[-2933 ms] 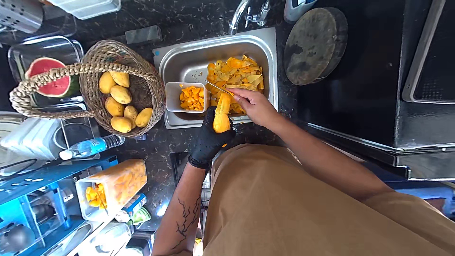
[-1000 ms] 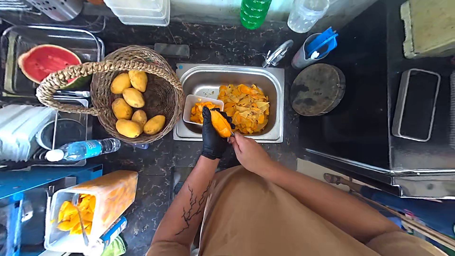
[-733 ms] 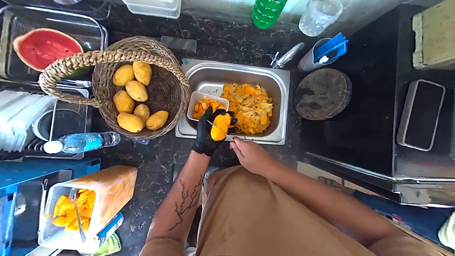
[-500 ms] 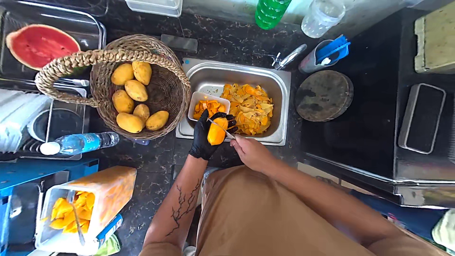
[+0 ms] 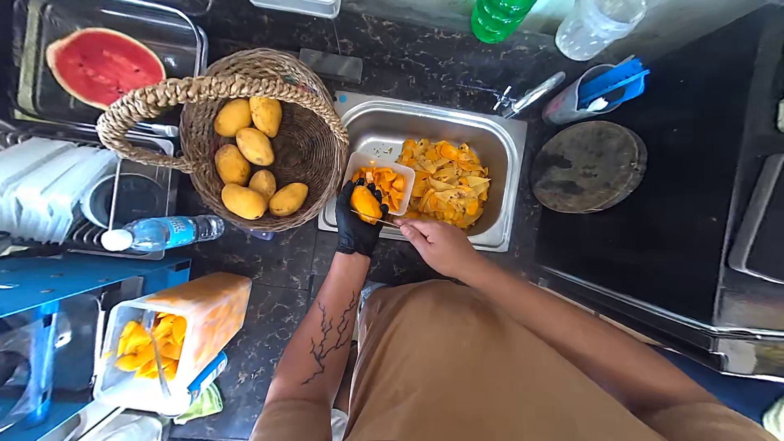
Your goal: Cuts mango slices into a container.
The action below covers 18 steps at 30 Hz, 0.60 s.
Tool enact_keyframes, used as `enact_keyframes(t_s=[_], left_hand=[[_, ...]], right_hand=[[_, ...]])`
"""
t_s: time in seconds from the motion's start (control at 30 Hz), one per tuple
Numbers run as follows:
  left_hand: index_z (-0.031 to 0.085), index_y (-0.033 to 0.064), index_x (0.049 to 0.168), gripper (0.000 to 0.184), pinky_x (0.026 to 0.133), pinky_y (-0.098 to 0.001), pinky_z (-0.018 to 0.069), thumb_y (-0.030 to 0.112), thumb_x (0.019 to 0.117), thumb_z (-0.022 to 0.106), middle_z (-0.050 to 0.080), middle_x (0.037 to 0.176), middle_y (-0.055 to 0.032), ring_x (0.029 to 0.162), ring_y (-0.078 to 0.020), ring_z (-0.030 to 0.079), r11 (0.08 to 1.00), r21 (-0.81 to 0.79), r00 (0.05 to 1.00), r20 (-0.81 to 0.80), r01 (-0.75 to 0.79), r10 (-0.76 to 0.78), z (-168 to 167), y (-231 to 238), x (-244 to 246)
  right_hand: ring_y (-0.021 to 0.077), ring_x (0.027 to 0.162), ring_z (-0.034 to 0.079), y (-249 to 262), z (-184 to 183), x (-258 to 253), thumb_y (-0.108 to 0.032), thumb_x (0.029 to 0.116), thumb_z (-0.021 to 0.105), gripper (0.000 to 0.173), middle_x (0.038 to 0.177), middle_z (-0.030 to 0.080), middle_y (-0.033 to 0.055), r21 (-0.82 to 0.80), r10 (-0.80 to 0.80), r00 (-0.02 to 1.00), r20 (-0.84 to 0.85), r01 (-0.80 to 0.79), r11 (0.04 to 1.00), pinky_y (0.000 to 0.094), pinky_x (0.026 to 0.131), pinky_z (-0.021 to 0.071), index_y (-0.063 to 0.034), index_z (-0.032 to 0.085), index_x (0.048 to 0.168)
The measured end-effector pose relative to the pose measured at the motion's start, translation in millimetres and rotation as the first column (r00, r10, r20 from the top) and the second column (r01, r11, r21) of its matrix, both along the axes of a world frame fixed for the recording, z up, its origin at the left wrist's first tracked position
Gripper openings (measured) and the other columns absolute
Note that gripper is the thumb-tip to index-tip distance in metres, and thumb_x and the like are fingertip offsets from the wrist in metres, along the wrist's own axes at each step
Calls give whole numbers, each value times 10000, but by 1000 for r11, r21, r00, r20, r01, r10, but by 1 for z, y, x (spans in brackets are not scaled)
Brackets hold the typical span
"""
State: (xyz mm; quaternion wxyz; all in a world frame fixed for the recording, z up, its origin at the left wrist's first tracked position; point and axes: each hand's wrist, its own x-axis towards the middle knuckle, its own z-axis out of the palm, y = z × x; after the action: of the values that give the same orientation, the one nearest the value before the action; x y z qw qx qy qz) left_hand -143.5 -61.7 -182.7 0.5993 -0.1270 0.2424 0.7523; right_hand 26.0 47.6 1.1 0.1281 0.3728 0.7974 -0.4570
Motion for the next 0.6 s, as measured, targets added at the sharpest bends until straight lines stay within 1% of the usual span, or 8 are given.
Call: enact_keyframes(t_s=[0.03, 0.1, 0.27, 0.33, 0.37, 0.43, 0.57, 0.6], left_hand=[[497, 236, 1394, 497, 860, -458, 551, 549, 1008, 477, 614, 1254, -106, 1083, -249, 632, 966, 258, 999, -26, 32, -26, -63, -16, 2], [562, 234, 1344, 549, 826, -507, 552, 624, 963, 493, 651, 1193, -127, 1026, -277, 650, 1000, 17, 1000, 22, -4, 4, -101, -30, 11], [583, 204, 1280, 576, 758, -479, 557, 663, 975, 414, 652, 1089, -138, 920, -268, 651, 999, 42, 997, 70, 22, -24, -154, -49, 12], [439, 164, 1424, 597, 884, -474, 542, 603, 1022, 396, 574, 1264, -181, 1087, -291, 614, 799, 597, 994, 21, 76, -110, -194, -49, 8], [545, 178, 1312, 570, 773, -445, 557, 626, 1011, 361, 639, 1117, -146, 938, -263, 646, 944, 323, 995, 41, 72, -90, -141, -46, 8], [593, 191, 1217, 561, 687, -396, 552, 638, 1006, 327, 643, 993, -104, 817, -221, 634, 996, -26, 996, 16, 86, -86, -52, -26, 4], [528, 168, 1332, 592, 789, -424, 556, 628, 1019, 324, 624, 1096, -119, 937, -231, 634, 963, 270, 998, -62, 27, -11, -76, -23, 4], [566, 181, 1298, 580, 775, -425, 557, 632, 1016, 335, 636, 1057, -109, 907, -229, 640, 983, 181, 999, -30, -21, 27, -59, -17, 6]], right_hand=[[138, 1186, 662, 0, -2, -1, -539, 1087, 343, 479, 1287, 711, -55, 31, 16, 1000, 11, -16, 999, 502, 999, 527, -339, 654, 1392], [153, 1162, 674, 0, -5, -3, -529, 1088, 354, 470, 1250, 725, -40, 72, 35, 999, 15, -36, 997, 503, 978, 536, -324, 675, 1365], [161, 1013, 692, -1, -14, -6, -494, 1087, 393, 429, 1064, 744, -16, 209, 66, 998, -14, -62, 976, 456, 871, 558, -315, 702, 1326], [172, 995, 685, -1, -20, -8, -495, 1086, 398, 423, 1021, 734, -3, 235, 70, 997, -12, -65, 970, 450, 872, 551, -317, 706, 1315], [179, 997, 680, 0, -23, -9, -503, 1084, 393, 426, 1013, 728, 1, 250, 69, 998, -8, -65, 966, 454, 876, 546, -323, 704, 1313], [184, 1021, 679, 1, -28, -12, -519, 1083, 384, 435, 1036, 730, 2, 272, 66, 998, -3, -62, 960, 462, 898, 544, -331, 701, 1314], [199, 944, 667, 1, -38, -19, -512, 1085, 386, 424, 940, 697, 17, 322, 65, 998, -3, -60, 945, 447, 842, 541, -332, 701, 1306], [202, 935, 666, 1, -40, -21, -510, 1086, 385, 424, 929, 692, 20, 340, 65, 998, -4, -60, 938, 444, 832, 540, -330, 701, 1303]])
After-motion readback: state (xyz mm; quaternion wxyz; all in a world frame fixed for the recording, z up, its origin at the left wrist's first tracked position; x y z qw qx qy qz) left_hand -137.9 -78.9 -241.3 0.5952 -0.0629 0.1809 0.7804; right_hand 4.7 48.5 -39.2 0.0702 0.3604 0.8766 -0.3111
